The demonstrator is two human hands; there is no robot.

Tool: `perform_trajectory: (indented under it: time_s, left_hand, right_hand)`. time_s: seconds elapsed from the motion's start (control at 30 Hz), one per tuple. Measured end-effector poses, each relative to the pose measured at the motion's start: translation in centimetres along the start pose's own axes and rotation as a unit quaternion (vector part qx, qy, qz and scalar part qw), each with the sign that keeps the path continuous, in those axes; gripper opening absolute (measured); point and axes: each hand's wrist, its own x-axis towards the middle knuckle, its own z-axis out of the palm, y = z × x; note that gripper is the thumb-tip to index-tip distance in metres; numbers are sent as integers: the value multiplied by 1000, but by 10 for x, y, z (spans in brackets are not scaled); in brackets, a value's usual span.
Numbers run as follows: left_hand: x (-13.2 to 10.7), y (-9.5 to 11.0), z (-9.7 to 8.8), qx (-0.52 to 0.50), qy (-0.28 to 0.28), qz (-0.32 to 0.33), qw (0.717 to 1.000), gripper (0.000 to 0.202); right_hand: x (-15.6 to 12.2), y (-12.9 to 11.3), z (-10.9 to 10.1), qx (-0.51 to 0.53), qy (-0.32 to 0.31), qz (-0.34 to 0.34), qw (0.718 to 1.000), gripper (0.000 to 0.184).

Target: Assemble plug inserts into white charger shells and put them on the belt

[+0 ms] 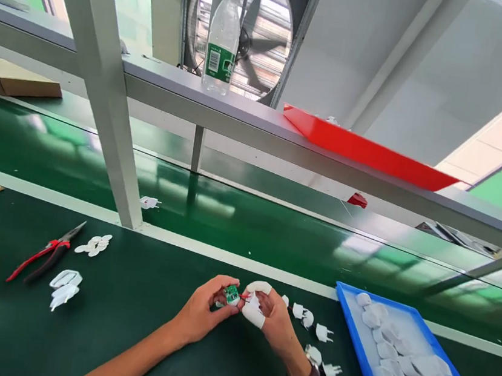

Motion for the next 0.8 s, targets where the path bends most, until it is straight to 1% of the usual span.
perform_trajectory:
  time_s: [0.07, 0.13, 0.2, 0.3, 0.37, 0.4, 0.47, 0.53, 0.57, 0.6, 0.67, 0.77, 0.8]
  left_hand:
    - [-5, 10, 1, -29, -16, -31, 999, 42]
    - [-8, 16, 1, -44, -19, -54, 997, 45]
    - [-9, 21, 1, -71, -36, -95, 992, 49]
    - [-8, 26, 1, -98, -65, -150, 982, 46]
    - [-8, 27, 2, -97, -79, -159, 979, 47]
    - [-8, 28, 2, -107, -84, -156, 978, 47]
    - [-10, 29, 2, -149, -85, -149, 974, 42]
    - [-12, 30, 2, -190, -65, -140, 970, 53]
    - [-12, 30, 2, -199, -50, -139, 969, 57]
    - [-13, 31, 1, -198, -41, -142, 969, 55]
    - [-13, 31, 0, -181, -44, -151, 971, 46]
    - [-12, 32, -3, -174, -84, -171, 966, 41]
    - [-12, 33, -4, -183, -98, -177, 962, 41]
  right_hand:
    - [-11, -9, 9, -11, -2, -30, 999, 32]
    - [-19, -17, 12, -87, 26, -90, 992, 24]
    - [-24, -21, 16, -178, 43, -143, 973, 23]
    - [-31, -22, 23, -277, 56, -179, 942, 21]
    - [-33, -21, 27, -316, 76, -174, 930, 14]
    - [-34, -20, 28, -325, 85, -159, 929, 12]
    - [-35, -20, 29, -315, 90, -101, 939, 10]
    - [-35, -19, 29, -279, 79, -38, 956, 9]
    - [-36, -19, 29, -262, 72, -17, 962, 9]
    - [-36, -19, 28, -249, 67, -8, 966, 10]
    - [-38, -20, 27, -240, 68, -18, 968, 17]
    - [-40, -21, 24, -241, 70, -50, 967, 37]
    - [-41, -21, 23, -243, 67, -56, 966, 40]
